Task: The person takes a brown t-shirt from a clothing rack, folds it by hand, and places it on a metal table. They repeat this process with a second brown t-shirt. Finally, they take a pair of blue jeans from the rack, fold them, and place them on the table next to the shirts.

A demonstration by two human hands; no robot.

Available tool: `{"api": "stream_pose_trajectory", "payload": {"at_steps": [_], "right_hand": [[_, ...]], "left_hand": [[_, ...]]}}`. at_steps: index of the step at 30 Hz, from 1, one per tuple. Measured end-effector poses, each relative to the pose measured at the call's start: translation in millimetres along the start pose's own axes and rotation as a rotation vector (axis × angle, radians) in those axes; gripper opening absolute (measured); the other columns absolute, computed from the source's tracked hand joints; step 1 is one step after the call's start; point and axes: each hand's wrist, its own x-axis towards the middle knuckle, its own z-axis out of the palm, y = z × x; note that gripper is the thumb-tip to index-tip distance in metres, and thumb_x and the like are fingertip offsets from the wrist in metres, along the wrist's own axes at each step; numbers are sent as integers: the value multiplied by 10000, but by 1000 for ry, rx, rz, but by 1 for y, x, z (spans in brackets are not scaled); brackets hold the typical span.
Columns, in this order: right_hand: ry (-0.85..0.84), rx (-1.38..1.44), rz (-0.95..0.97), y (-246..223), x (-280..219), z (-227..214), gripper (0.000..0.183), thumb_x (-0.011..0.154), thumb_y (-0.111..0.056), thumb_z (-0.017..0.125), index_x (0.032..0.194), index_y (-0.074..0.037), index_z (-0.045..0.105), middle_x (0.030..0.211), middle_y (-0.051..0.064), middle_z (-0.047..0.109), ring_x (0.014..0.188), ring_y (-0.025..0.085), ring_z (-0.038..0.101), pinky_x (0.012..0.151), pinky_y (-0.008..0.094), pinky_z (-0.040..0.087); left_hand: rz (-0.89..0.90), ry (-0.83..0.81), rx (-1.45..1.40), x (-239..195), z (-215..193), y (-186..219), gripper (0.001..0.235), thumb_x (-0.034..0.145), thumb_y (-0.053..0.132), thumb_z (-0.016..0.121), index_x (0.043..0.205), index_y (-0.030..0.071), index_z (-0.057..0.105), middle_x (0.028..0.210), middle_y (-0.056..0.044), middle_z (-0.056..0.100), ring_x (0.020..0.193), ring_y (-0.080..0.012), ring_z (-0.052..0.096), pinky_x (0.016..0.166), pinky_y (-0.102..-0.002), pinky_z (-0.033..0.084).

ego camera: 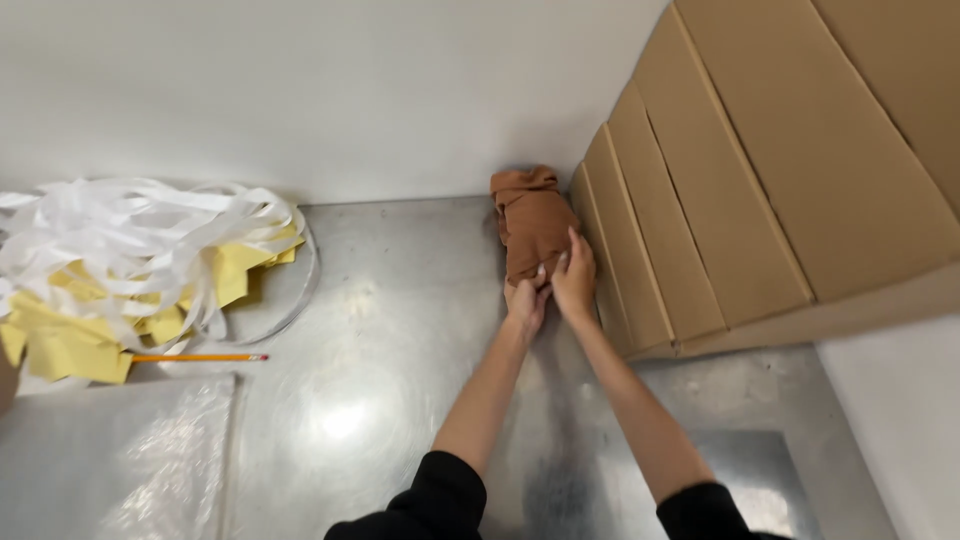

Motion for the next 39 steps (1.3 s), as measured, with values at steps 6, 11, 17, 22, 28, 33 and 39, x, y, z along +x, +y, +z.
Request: {"api": "stream_pose_trajectory", "payload": {"at_steps": [6,11,17,22,28,33,39], "right_hand": [[110,-483,-452,-42,-41,-22,593,1004,-151,601,1571,-211,435,1624,183,308,1492,401,283,1112,605,321],[37,-439,-540,-25,-13,-1,466,1036,-157,497,1493,-246,520,1628,45,371,1499,316,302,1141,598,271],[48,-281,-371,-25,1,-13,524,1047,-345,573,1549,-265,449,1603,110,350,1406,429,398,1006,668,399],[-13,-381,-313,-14,-4,-11,611,1008,-388,614,1579,-322,405,1603,141,330,1383,507,394,957,701,404],[-140,-571,-379,5,-2,1,770,957,-248,630,1633,-300,266,1715,139,36,1526,494,29,1159,682,140],[-241,-478,-373,22,6,6,713,1024,-273,561,1644,-297,211,1714,130,-62,1514,496,-106,1172,691,3],[-408,-146,-159,9,19,-22,605,1029,-413,576,1588,-390,346,1720,45,31,1546,431,-46,1183,690,9]], "left_hand": [[19,-68,315,-31,22,22,511,828,-78,665,1305,63,548,1147,-86,512,1095,-268,539,931,-506,526],[148,36,834,-52,27,60,689,782,132,642,1413,71,372,1297,-205,421,1235,-373,433,1004,-538,442],[197,-57,1031,-88,111,129,1134,812,763,626,1592,80,166,1591,-322,196,1491,-501,227,1191,-637,263],[191,-76,1222,26,78,85,813,1018,654,417,1590,106,233,1560,-292,370,1442,-424,394,1147,-563,385],[765,254,1842,34,73,47,430,1127,307,362,1457,32,372,1292,-181,444,1117,-303,564,974,-377,460],[896,-258,2107,-5,65,80,687,1059,62,404,1658,270,141,1713,-94,148,1549,-248,224,1205,-615,174],[470,-380,1945,38,22,110,532,1080,449,419,1590,309,362,1615,-122,387,1439,-322,442,1176,-536,358]]}}
